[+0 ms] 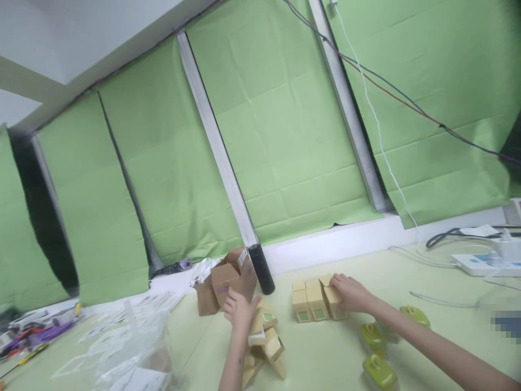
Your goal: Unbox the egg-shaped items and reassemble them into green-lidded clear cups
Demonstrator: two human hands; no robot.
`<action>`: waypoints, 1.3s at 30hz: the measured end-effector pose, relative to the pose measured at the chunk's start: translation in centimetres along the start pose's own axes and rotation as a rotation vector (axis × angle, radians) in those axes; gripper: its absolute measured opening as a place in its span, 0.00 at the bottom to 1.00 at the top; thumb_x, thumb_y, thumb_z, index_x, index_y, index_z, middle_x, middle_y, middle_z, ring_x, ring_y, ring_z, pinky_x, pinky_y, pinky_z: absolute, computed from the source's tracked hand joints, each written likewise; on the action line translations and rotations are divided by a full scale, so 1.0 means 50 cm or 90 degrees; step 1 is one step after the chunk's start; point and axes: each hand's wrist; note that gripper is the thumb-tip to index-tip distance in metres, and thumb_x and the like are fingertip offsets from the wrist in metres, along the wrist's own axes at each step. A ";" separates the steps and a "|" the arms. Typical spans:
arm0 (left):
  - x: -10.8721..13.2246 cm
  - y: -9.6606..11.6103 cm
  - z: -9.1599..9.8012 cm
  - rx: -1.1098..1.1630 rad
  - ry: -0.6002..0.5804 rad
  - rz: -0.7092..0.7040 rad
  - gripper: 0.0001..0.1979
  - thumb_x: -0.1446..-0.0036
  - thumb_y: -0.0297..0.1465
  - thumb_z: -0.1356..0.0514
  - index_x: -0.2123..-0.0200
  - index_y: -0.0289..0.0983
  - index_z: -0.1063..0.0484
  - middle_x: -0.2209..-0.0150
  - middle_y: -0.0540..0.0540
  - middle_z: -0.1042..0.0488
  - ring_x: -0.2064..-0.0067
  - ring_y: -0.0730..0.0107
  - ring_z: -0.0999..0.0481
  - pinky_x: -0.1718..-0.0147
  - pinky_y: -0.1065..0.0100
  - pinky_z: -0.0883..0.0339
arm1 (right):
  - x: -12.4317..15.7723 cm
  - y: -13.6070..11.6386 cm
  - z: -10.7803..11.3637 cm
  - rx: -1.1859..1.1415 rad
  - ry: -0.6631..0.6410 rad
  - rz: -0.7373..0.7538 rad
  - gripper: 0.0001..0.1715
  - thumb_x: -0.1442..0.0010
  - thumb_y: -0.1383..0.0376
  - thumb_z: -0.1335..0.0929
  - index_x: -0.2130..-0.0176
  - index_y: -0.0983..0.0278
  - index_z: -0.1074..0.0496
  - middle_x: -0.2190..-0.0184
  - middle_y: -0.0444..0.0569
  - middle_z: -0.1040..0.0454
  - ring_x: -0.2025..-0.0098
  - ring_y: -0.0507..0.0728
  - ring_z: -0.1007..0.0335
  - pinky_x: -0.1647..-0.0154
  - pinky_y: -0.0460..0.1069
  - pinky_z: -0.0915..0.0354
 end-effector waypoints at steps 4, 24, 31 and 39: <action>0.070 0.057 -0.022 0.056 -0.099 -0.197 0.36 0.56 0.31 0.37 0.44 0.34 0.46 0.39 0.32 0.44 0.36 0.50 0.48 0.41 0.53 0.54 | 0.026 -0.012 0.051 -0.048 0.024 -0.003 0.15 0.44 0.61 0.30 0.59 0.66 0.32 0.61 0.48 0.28 0.61 0.56 0.30 0.62 0.53 0.33; 0.268 0.105 -0.097 0.066 -0.297 -0.550 0.24 0.59 0.16 0.51 0.57 0.40 0.39 0.57 0.42 0.31 0.57 0.57 0.35 0.61 0.60 0.38 | 0.134 -0.100 0.102 -0.188 0.051 0.073 0.09 0.47 0.68 0.35 0.76 0.62 0.28 0.58 0.48 0.29 0.83 0.49 0.33 0.79 0.49 0.36; 0.232 0.067 -0.094 0.402 -0.391 -0.125 0.33 0.61 0.26 0.35 0.51 0.40 0.45 0.54 0.40 0.30 0.58 0.57 0.28 0.61 0.62 0.35 | 0.107 -0.032 0.108 -0.234 0.135 -0.039 0.11 0.38 0.66 0.44 0.67 0.61 0.35 0.58 0.50 0.29 0.60 0.54 0.28 0.66 0.47 0.31; 0.224 0.065 -0.122 0.733 -0.416 0.167 0.28 0.54 0.42 0.35 0.54 0.38 0.42 0.52 0.35 0.28 0.55 0.55 0.25 0.63 0.63 0.30 | 0.116 0.039 0.029 -0.118 0.110 -0.046 0.08 0.49 0.72 0.39 0.76 0.62 0.37 0.82 0.44 0.29 0.81 0.55 0.34 0.80 0.48 0.39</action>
Point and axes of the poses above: each hand's wrist, its own x-axis away from the middle knuckle, its own z-axis out of the back of the hand, y = z × x
